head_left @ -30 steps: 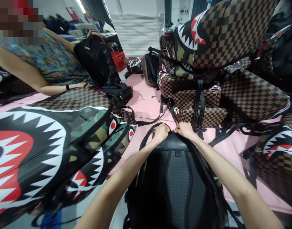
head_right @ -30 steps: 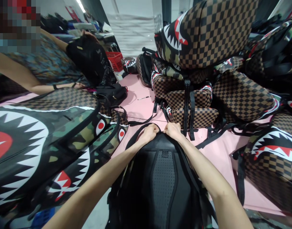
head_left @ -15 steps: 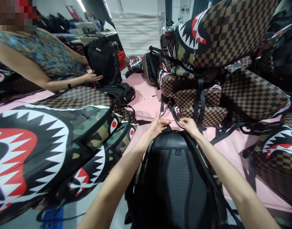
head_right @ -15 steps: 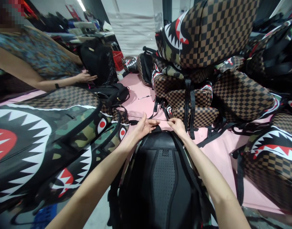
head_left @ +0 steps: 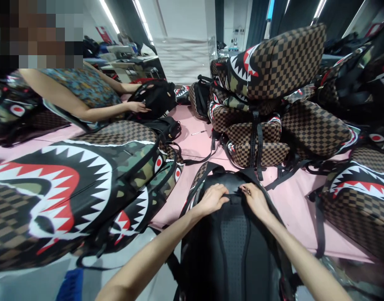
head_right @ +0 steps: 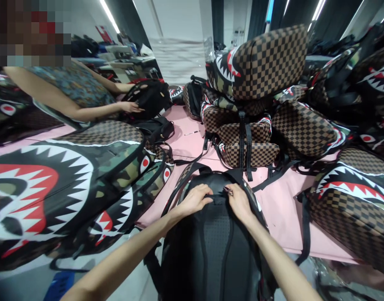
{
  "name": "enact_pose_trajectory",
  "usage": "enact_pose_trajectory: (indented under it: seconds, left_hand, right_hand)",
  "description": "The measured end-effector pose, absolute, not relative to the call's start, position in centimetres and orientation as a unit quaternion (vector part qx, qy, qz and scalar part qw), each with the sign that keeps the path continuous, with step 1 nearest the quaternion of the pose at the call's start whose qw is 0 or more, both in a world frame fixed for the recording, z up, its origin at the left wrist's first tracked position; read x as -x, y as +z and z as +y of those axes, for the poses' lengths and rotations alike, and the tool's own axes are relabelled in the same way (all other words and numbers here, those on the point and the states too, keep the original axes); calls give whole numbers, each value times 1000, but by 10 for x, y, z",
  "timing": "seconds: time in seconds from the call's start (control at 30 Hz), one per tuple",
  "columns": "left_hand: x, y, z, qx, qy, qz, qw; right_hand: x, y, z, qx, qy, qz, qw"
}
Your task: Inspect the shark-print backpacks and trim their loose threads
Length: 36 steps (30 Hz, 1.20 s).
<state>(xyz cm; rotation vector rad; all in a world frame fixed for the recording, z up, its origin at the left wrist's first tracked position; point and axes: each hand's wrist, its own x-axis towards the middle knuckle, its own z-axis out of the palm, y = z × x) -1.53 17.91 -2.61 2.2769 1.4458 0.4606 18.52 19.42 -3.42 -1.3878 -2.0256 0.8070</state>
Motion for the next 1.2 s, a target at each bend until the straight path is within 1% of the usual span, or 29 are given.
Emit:
enact_pose_trajectory:
  seconds: [0.07, 0.17, 0.23, 0.3, 0.37, 0.43, 0.6, 0.7, 0.8, 0.97, 1.07, 1.2]
  left_hand:
    - [17, -19, 164, -826, 184, 494, 202]
    - [20, -15, 143, -828, 209, 474, 214]
    - [21, -12, 139, -806, 202, 500, 244]
    - [19, -7, 144, -768, 142, 570, 257]
    - [13, -1, 154, -734, 61, 631, 244]
    - [4, 3, 163, -718, 10, 656, 232]
    - [-15, 0, 158, -696, -14, 687, 208]
    - [-16, -5, 136, -692, -21, 695, 196]
    - [-19, -15, 103, -710, -20, 678, 189]
    - [-31, -41, 61, -757, -42, 622, 195]
    - [-32, -49, 77, -796, -42, 575, 185]
    - [-35, -47, 131, -873, -40, 454, 175]
  right_hand:
    - [-205, -21, 209, 487, 230, -822, 183]
    - [-215, -1, 205, 411, 139, -901, 7]
    - [-212, 8, 189, 366, 85, -925, -50]
    - [-205, 14, 169, 335, 51, -939, -56]
    - [-198, 20, 149, 308, 31, -950, -49]
    - [-191, 24, 128, 280, 17, -959, -42]
    - [-194, 29, 82, 198, -13, -980, -5]
    - [-213, 18, 69, 240, -49, -969, 7]
    - [-237, -5, 66, 294, -57, -954, 3]
    - [-255, -47, 56, 292, 7, -956, -8]
    - [-252, -55, 61, 323, 49, -945, -7]
    - [-247, -46, 85, 339, 66, -938, -41]
